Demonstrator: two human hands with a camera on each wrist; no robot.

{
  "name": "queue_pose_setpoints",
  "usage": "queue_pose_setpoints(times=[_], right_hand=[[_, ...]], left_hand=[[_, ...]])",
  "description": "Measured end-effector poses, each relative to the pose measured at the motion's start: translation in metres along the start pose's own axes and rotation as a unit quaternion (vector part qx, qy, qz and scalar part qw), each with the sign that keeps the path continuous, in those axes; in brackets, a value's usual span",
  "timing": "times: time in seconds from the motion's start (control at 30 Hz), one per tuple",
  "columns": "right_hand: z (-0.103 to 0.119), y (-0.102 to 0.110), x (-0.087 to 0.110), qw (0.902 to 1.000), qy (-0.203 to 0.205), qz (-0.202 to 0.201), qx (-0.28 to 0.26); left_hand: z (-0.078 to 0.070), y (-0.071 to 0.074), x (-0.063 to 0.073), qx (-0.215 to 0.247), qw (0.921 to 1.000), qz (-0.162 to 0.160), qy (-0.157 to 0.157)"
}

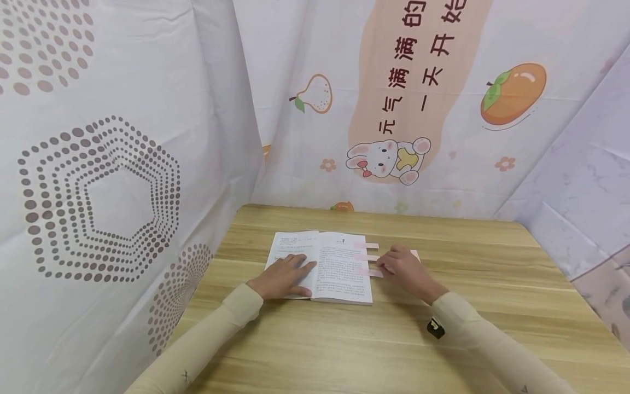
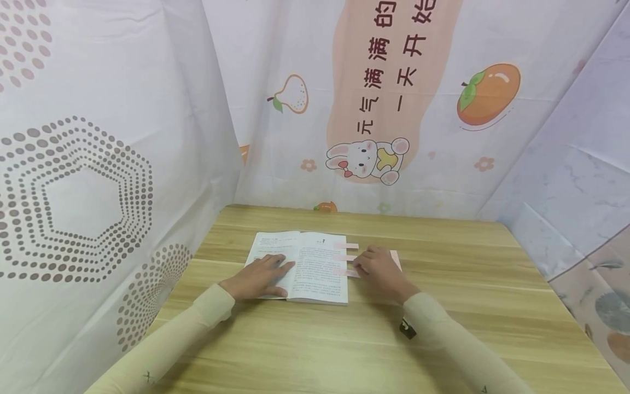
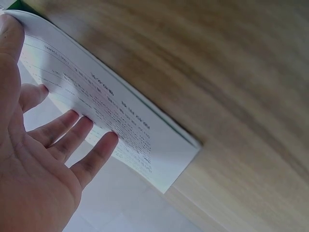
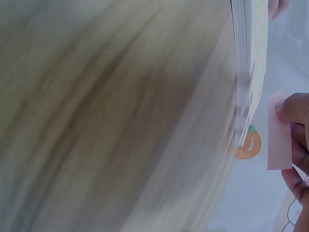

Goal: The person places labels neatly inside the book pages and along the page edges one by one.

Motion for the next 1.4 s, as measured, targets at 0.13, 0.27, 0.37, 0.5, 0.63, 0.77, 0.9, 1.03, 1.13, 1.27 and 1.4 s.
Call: queue_pose_setpoints(times=[0.13, 0.27, 0.37, 0.5, 0.63, 0.77, 0.9, 1.03, 1.13, 1.27, 1.4], right_hand=[[0.009, -0.001, -0.003, 0.9997, 0.021, -0.011, -0.006], [0.015, -0.006, -0.005, 0.9995, 0.03, -0.006, -0.011], [0.019, -0.01, -0.005, 0.9995, 0.029, 0.006, -0.012], [0.026, -0.014, -0.006, 0.9991, 0.035, 0.021, -0.011], [0.032, -0.016, -0.007, 0.998, 0.053, 0.031, -0.016], [0.039, -0.018, -0.007, 0.9964, 0.076, 0.033, -0.019], [0.044, -0.02, -0.007, 0.9948, 0.096, 0.029, -0.016], [0.045, -0.022, -0.005, 0.994, 0.104, 0.032, -0.014], [0.047, -0.023, -0.004, 0.9929, 0.111, 0.041, -0.013], [0.05, -0.024, -0.001, 0.9909, 0.117, 0.066, -0.012], [0.052, -0.025, -0.002, 0.9896, 0.111, 0.091, -0.007]], left_hand=[[0.001, -0.002, -0.001, 0.0, 1.0, 0.001, 0.001], [0.002, -0.003, -0.001, 0.0, 1.0, 0.001, 0.001], [0.001, -0.002, 0.0, -0.001, 1.0, -0.001, 0.0], [0.001, -0.002, 0.0, -0.006, 1.0, -0.002, -0.001], [0.0, -0.001, 0.0, -0.004, 1.0, -0.002, -0.002], [0.001, -0.001, 0.0, 0.003, 1.0, 0.002, 0.001], [0.001, -0.001, 0.0, 0.006, 1.0, 0.003, 0.004], [0.0, 0.0, -0.001, 0.002, 1.0, -0.001, 0.001], [0.001, -0.001, -0.001, 0.0, 1.0, 0.0, 0.002], [0.001, -0.001, 0.0, 0.008, 0.9999, 0.004, 0.006], [0.0, 0.0, 0.0, 0.009, 0.9999, 0.002, 0.006]])
Point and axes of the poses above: each hand's wrist, its own x-axis away from the middle knuckle, its own y-axis out of the back of the hand, z = x × y, the point moved 8 cm from there along -x, towards the middle knuckle, and after that the axes turned 2 degrees about z, right-handed, at the moved point
